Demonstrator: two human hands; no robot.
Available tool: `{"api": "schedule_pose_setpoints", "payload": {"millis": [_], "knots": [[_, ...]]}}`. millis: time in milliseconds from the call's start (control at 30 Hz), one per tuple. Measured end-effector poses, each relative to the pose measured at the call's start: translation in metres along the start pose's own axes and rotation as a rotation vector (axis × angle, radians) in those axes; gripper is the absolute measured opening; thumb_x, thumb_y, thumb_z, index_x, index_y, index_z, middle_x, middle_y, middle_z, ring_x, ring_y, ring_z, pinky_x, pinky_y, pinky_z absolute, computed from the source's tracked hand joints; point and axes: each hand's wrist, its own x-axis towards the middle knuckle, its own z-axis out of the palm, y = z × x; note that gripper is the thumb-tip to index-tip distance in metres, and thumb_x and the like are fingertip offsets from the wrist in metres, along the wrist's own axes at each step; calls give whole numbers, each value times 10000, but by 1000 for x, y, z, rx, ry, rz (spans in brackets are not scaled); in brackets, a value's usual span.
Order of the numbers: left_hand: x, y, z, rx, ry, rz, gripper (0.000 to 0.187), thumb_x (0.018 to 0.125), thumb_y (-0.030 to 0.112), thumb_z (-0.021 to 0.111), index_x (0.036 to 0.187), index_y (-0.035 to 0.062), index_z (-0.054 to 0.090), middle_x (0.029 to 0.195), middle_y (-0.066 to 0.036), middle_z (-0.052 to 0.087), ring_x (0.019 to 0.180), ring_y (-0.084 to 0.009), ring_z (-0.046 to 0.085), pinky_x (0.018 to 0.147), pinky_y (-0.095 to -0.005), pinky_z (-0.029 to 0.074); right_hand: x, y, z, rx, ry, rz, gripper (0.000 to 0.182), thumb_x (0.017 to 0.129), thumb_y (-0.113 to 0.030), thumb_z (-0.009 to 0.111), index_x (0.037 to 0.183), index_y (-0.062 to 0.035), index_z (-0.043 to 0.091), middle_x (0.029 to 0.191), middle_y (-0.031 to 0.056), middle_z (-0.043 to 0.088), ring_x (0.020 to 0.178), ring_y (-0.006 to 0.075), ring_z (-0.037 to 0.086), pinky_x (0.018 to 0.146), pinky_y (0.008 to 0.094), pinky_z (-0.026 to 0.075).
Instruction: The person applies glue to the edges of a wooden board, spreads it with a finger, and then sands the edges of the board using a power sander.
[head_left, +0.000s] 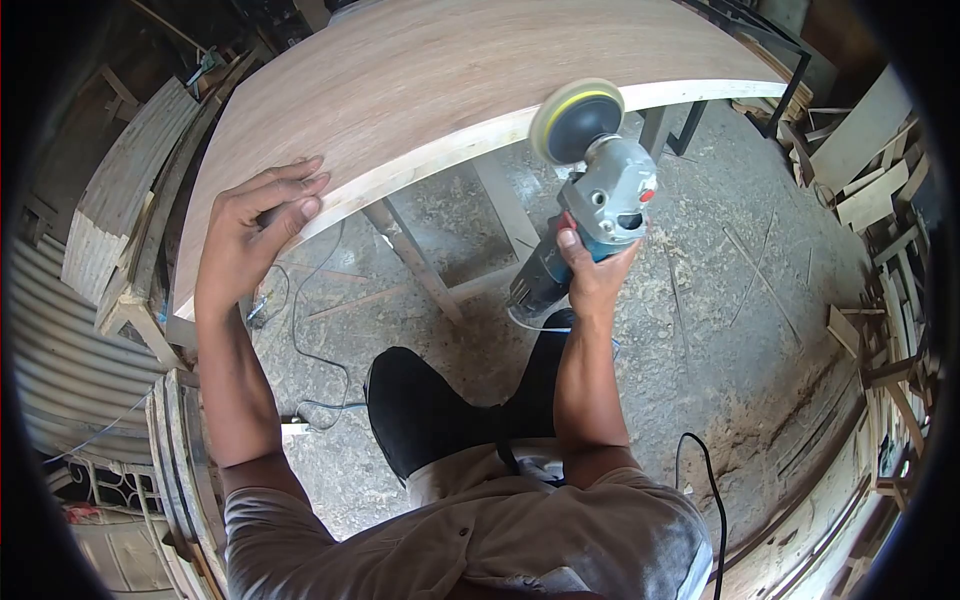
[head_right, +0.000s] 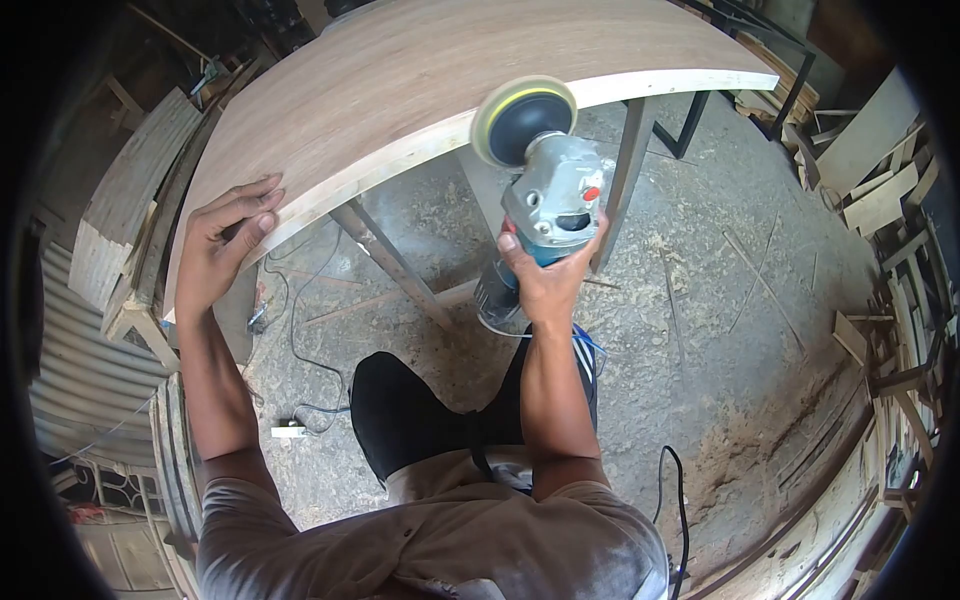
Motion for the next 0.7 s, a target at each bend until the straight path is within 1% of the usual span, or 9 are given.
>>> {"api": "schedule_pose_setpoints", "payload": {"millis": [33,100,167,300,367,433,500,633,700], "knots": [[0,0,0,3,-4,-3,235,864,151,681,1062,31,719,1100,-189,681,1133,-283,611,935,-364,479,-9,-1,9,30,-51,39,911,668,-136,837,1345,-10,241,1152,168,495,995,246,606,893,392,500],[-1,-3,-1,-4,-1,20,233,880,146,658,1073,25,713,1105,-185,681,1134,-279,610,941,-362,474,-24,17,19,-142,-117,-168,958,651,-166,854,1356,-4,227,1129,181,508,1011,280,603,889,405,500],[-1,-3,-2,8,-4,31,234,893,147,641,1078,22,710,1110,-185,680,1138,-278,608,953,-366,464,-40,24,34,-173,-228,-195,987,636,-191,865,1363,9,229,1163,203,490,1067,307,572,914,414,480],[-3,-3,-6,-1,-9,23,251,933,170,589,1087,8,702,1124,-190,675,1152,-275,598,989,-373,433,-52,9,47,-381,-397,-307,1032,636,-196,883,1369,-10,180,1236,195,421,1113,267,528,930,378,475],[-7,-4,-10,-12,-11,-12,267,943,186,576,1088,-2,698,1129,-191,673,1154,-273,595,993,-370,427,-46,12,43,-311,-344,-256,1022,644,-187,878,1370,-3,184,1251,199,409,1174,273,482,992,400,426],[-14,-5,-18,-26,-16,-53,285,953,202,563,1089,-13,693,1135,-192,671,1155,-270,592,998,-367,421,-29,13,29,-216,-188,-266,967,651,-158,855,1366,10,226,1213,202,459,1051,283,571,901,391,484],[-30,-7,-28,-20,-19,-76,299,963,201,543,1089,-30,685,1138,-189,671,1144,-259,595,995,-354,417,-9,0,13,49,-112,0,854,701,-67,804,1341,-6,243,1162,170,493,1033,231,580,888,350,487],[-87,-69,-86,-29,67,-237,310,967,197,528,1136,-31,653,1199,-147,645,1139,-225,586,1010,-328,396,24,0,-29,-82,72,-70,810,688,-147,810,1311,-4,313,1117,124,523,1005,204,559,911,338,448],[-117,-122,-103,34,275,-444,386,951,232,558,1253,-9,575,1237,-101,611,1135,-205,582,1022,-309,385,26,8,-47,-80,90,-99,816,681,-154,810,1310,-2,313,1133,129,513,1040,208,544,930,344,437]]}}
